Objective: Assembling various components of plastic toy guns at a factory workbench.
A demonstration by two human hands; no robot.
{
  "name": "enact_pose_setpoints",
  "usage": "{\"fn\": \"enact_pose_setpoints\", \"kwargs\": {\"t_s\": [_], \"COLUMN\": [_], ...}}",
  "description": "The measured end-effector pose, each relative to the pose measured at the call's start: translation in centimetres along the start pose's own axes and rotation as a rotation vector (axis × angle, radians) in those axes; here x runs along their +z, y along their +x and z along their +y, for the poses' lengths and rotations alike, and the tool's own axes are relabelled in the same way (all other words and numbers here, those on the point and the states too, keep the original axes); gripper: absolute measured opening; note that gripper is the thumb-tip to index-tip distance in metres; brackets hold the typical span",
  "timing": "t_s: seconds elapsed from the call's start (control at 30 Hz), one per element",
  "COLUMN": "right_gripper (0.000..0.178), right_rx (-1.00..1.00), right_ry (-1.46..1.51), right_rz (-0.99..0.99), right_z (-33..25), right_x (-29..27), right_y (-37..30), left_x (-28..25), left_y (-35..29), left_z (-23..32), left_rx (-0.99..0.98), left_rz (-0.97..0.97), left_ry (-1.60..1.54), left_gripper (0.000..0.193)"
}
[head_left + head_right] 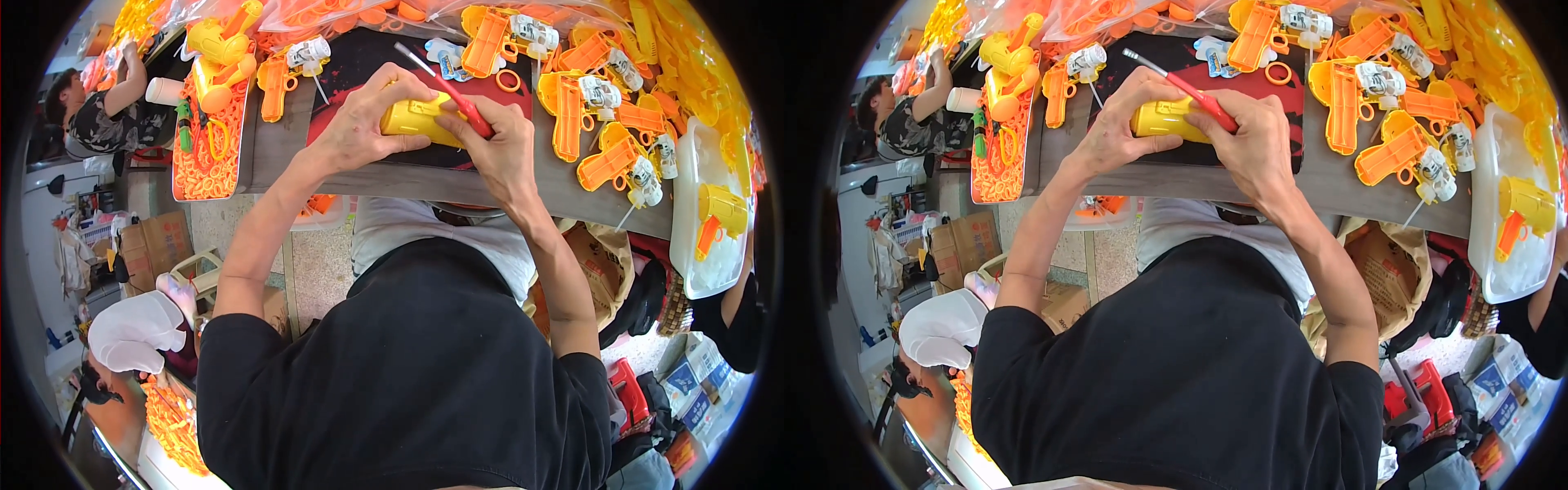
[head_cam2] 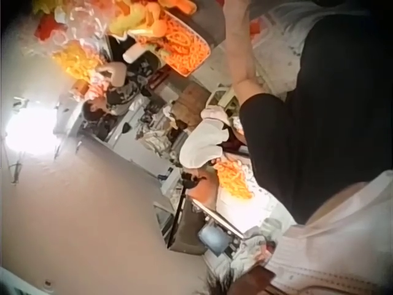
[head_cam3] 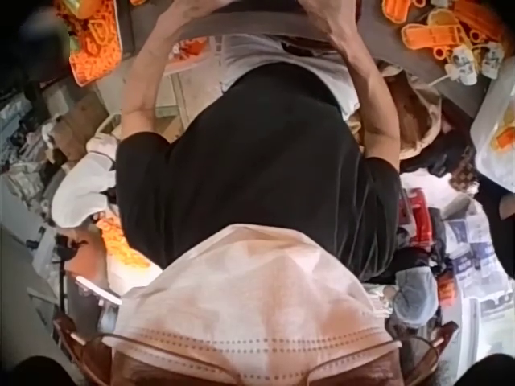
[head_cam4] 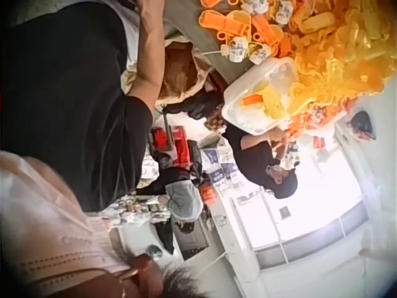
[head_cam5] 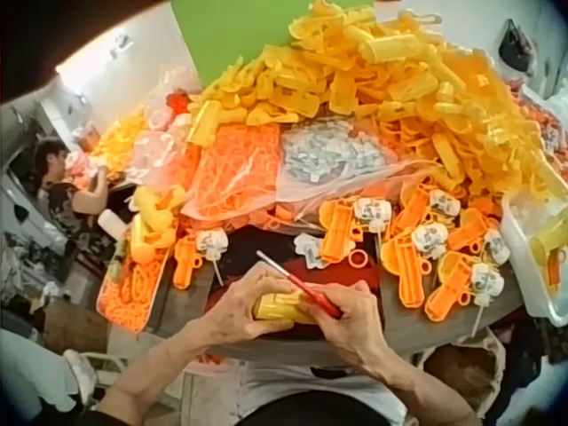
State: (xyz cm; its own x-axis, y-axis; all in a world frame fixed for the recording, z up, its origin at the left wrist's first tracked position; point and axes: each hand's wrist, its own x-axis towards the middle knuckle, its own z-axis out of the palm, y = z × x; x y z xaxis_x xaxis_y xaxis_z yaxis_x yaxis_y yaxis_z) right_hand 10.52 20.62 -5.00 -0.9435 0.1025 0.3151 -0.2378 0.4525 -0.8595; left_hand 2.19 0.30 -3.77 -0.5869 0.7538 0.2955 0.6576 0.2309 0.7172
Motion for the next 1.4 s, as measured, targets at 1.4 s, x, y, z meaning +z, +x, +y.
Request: {"fn": "enact_pose_setpoints", "kwargs": {"t_s": [1.4], "right_gripper": [0.044], "right_rx": [0.173], "right_ry": [0.52], "right_rz": [-0.164], "right_z": [0.5], "right_x": [-3.0], "right_y": [-1.5], "left_x": [-2.9], "left_y": [2.4], "left_z": [5.3], "left_rx": [-0.158], "left_rz": [-0.285], "left_ry": [0.196], "left_gripper": [0.067]}}
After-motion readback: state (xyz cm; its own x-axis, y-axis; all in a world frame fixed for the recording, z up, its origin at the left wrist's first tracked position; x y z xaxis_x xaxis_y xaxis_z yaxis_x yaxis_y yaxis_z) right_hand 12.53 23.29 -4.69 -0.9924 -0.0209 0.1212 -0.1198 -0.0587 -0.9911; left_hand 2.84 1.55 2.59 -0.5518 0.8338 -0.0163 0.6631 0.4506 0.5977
